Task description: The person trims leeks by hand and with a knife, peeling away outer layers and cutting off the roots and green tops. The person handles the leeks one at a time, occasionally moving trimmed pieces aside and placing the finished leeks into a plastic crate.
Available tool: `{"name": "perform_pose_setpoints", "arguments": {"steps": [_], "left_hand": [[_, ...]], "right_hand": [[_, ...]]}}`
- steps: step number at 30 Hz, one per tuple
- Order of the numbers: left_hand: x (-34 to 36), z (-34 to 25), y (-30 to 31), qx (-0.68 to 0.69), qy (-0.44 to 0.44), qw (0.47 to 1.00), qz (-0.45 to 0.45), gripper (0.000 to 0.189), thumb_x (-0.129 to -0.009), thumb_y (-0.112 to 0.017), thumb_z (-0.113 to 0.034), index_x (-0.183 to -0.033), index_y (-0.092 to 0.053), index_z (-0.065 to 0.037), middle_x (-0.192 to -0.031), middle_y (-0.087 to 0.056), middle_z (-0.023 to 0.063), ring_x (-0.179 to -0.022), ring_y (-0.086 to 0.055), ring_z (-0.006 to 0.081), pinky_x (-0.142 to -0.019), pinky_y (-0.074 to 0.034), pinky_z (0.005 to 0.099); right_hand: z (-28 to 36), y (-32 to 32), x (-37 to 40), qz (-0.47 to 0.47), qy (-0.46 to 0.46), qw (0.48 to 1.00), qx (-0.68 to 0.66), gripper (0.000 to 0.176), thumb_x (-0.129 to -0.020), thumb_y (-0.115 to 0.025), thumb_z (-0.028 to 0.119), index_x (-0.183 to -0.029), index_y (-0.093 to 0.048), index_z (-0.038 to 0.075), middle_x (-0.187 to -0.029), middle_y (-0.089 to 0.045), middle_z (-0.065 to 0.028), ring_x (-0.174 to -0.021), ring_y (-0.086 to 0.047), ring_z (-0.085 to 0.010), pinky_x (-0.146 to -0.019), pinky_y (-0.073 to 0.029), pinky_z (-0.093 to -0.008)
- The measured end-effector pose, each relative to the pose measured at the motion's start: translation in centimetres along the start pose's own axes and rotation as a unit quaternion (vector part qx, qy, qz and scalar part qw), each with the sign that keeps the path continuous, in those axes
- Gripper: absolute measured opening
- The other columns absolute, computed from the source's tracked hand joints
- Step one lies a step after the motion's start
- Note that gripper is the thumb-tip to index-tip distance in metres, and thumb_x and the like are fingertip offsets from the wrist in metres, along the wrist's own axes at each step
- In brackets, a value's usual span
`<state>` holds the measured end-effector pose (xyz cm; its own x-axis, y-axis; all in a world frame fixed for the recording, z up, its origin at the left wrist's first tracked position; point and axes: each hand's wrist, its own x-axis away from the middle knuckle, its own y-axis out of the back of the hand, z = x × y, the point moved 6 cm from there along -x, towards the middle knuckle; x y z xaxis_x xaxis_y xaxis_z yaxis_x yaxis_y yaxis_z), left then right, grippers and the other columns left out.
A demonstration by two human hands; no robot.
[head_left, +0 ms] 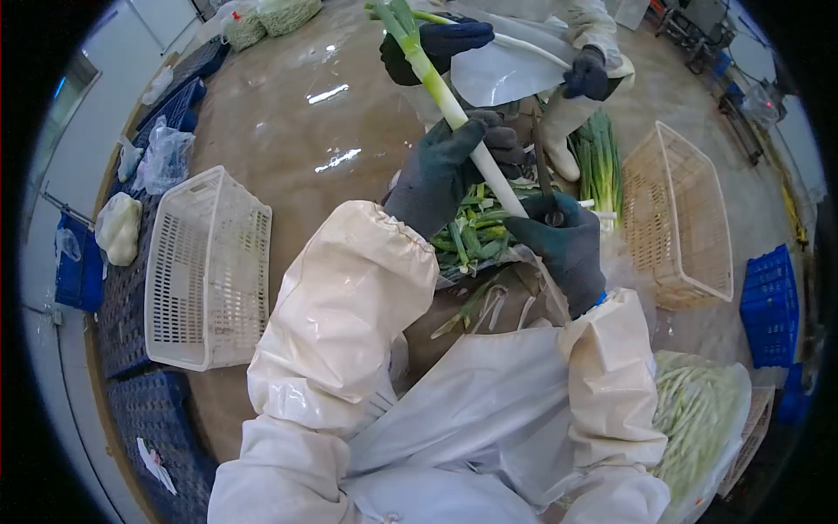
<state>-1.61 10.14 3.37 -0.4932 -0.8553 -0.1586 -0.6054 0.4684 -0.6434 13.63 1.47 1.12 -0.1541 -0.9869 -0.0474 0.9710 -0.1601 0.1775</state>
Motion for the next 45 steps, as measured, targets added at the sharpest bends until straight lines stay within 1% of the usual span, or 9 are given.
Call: {"name": "perform_pose_setpoints", "arguments": {"steps": [3,8,12,14,16,19,22,30,45], "left_hand": [[0.4,0.3,-0.2,-0.079,0.052,0.995,-0.037,0.032,-0.095,-0.054,-0.019,-0.119,-0.051,0.002,-0.109,-0.063,0.0179,-0.101,-0.063,0.0313,-0.09,-0.053,0.0431],[0.2,-1.1,1.7,-0.094,-0.002,0.993,-0.068,0.029,-0.094,-0.056,-0.02,-0.113,-0.055,0.002,-0.106,-0.064,0.0182,-0.097,-0.065,0.0318,-0.085,-0.055,0.0427],[0.3,-6.0,4.7,-0.051,-0.114,0.985,-0.121,0.027,-0.096,-0.053,-0.022,-0.106,-0.055,0.004,-0.099,-0.065,0.018,-0.091,-0.067,0.0309,-0.08,-0.058,0.0406],[0.2,-7.2,6.4,-0.028,-0.126,0.981,-0.147,0.03,-0.096,-0.052,-0.022,-0.107,-0.054,0.005,-0.101,-0.064,0.0195,-0.095,-0.066,0.0328,-0.084,-0.057,0.0418],[0.3,-8.2,7.7,-0.023,-0.147,0.98,-0.135,0.033,-0.097,-0.052,-0.023,-0.109,-0.051,0.007,-0.104,-0.063,0.0217,-0.1,-0.064,0.0363,-0.09,-0.056,0.0451],[0.6,-9.2,8.2,-0.018,-0.175,0.972,-0.154,0.032,-0.096,-0.052,-0.021,-0.109,-0.051,0.008,-0.106,-0.062,0.0213,-0.102,-0.063,0.0356,-0.09,-0.056,0.0443],[0.5,-8.8,7.1,0.011,-0.169,0.979,-0.111,0.032,-0.096,-0.053,-0.02,-0.111,-0.051,0.008,-0.106,-0.062,0.021,-0.103,-0.063,0.0348,-0.091,-0.055,0.0439],[-0.2,-2.8,4.2,-0.001,-0.005,0.997,-0.08,0.033,-0.094,-0.056,-0.014,-0.119,-0.052,0.007,-0.116,-0.06,0.0197,-0.113,-0.058,0.0351,-0.098,-0.05,0.0435],[0.0,-5.3,1.3,0.043,-0.101,0.991,0.076,0.045,-0.09,-0.055,-0.004,-0.132,-0.04,0.005,-0.127,-0.054,0.0206,-0.121,-0.051,0.0346,-0.105,-0.041,0.0499]], "right_hand": [[0.1,0.3,-0.1,-0.013,0.015,1.0,-0.007,0.027,-0.071,-0.08,0.017,-0.089,-0.069,0.0,-0.07,-0.061,0.0008,-0.061,-0.052,-0.0054,-0.055,-0.041,-0.0221],[1.0,0.3,-0.1,-0.02,-0.041,0.999,-0.022,0.024,-0.076,-0.076,0.017,-0.093,-0.07,0.001,-0.075,-0.064,-0.0018,-0.066,-0.055,-0.0065,-0.06,-0.044,-0.0224],[2.4,1.5,-0.5,0.04,0.278,0.948,0.15,0.025,-0.085,-0.069,0.022,-0.1,-0.069,0.002,-0.082,-0.065,-0.0039,-0.067,-0.057,-0.0084,-0.059,-0.045,-0.0238],[0.3,2.3,-1.2,0.047,0.008,0.999,-0.019,0.026,-0.085,-0.068,0.021,-0.103,-0.068,0.001,-0.082,-0.066,-0.0053,-0.065,-0.057,-0.0085,-0.057,-0.045,-0.0234],[1.0,1.8,0.0,0.055,-0.146,0.98,-0.12,0.028,-0.085,-0.067,0.02,-0.104,-0.067,-0.001,-0.078,-0.066,-0.0056,-0.058,-0.054,-0.0073,-0.051,-0.043,-0.022],[2.7,1.2,0.6,0.12,-0.16,0.972,-0.123,0.029,-0.084,-0.068,0.018,-0.104,-0.066,-0.002,-0.073,-0.065,-0.0038,-0.05,-0.052,-0.0062,-0.045,-0.039,-0.02],[2.4,1.4,0.3,0.02,-0.088,0.99,-0.11,0.025,-0.082,-0.066,0.016,-0.102,-0.065,0.001,-0.059,-0.057,-0.0031,-0.039,-0.045,-0.0082,-0.036,-0.033,-0.0231],[1.8,2.5,0.1,-0.057,-0.065,0.99,-0.111,0.03,-0.078,-0.072,0.011,-0.104,-0.066,-0.002,-0.072,-0.065,-0.0031,-0.048,-0.052,-0.0051,-0.039,-0.038,-0.0193],[1.5,3.1,-0.6,-0.037,-0.07,0.974,-0.21,0.028,-0.083,-0.065,0.012,-0.107,-0.065,-0.001,-0.053,-0.053,-0.0027,-0.035,-0.044,-0.0099,-0.034,-0.032,-0.0225]]}}
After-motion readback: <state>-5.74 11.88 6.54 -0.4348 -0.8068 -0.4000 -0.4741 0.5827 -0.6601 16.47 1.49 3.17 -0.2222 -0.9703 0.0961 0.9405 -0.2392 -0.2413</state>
